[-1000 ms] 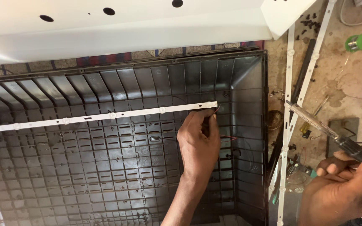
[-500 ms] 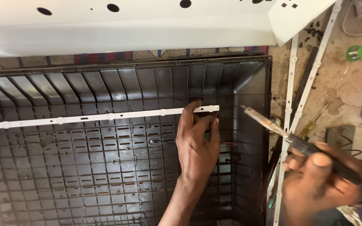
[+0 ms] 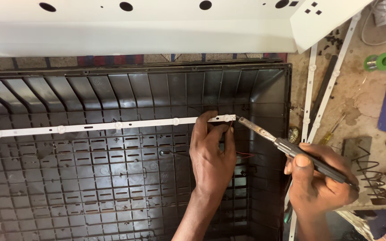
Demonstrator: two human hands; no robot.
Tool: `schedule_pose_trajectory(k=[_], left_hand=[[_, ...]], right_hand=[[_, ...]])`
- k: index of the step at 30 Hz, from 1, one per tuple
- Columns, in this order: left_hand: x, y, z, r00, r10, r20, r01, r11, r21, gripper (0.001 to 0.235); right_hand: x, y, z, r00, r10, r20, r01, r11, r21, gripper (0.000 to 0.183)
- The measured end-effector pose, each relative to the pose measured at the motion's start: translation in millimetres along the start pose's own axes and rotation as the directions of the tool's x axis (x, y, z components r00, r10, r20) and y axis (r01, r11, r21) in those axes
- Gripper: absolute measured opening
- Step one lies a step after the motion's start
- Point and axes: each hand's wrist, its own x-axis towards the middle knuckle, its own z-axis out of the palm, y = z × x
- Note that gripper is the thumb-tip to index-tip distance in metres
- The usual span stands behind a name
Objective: The person aligns and presses a white LED strip onto the back of a TV panel, then flips the panel to access the interior. They use a soldering iron to attach wires to the LED strip terminals inside the TV chassis.
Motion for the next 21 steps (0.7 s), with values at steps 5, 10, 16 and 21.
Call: schedule_pose_trajectory(k=[5, 10, 16, 21], left_hand=[[1.0, -0.2, -0.7, 0.999, -0.036, 0.024, 0.036, 0.999, -0.024, 0.010], [1.3, 0.0, -1.3, 1.000, 0.007, 0.007, -0.007, 1.000, -0.007, 0.008], [2.9, 1.6, -2.7, 1.000, 0.001, 0.008, -0.001, 1.000, -0.026, 0.008], [0.8, 1.2, -3.8, 1.000, 0.007, -0.001, -0.007, 1.000, -0.026, 0.008]], right_hand=[[-3.5, 2.8, -0.6, 0.999, -0.036, 0.022, 0.037, 0.997, -0.071, 0.023], [-6.4, 8.2, -0.3, 0.998, -0.049, 0.044, 0.051, 0.998, -0.048, 0.022], [-4.1, 7.8, 2.4, 0.999, -0.029, 0.043, 0.031, 0.998, -0.056, 0.023], [-4.3, 7.2, 3.2, 0.998, -0.042, 0.036, 0.045, 0.995, -0.087, 0.024]])
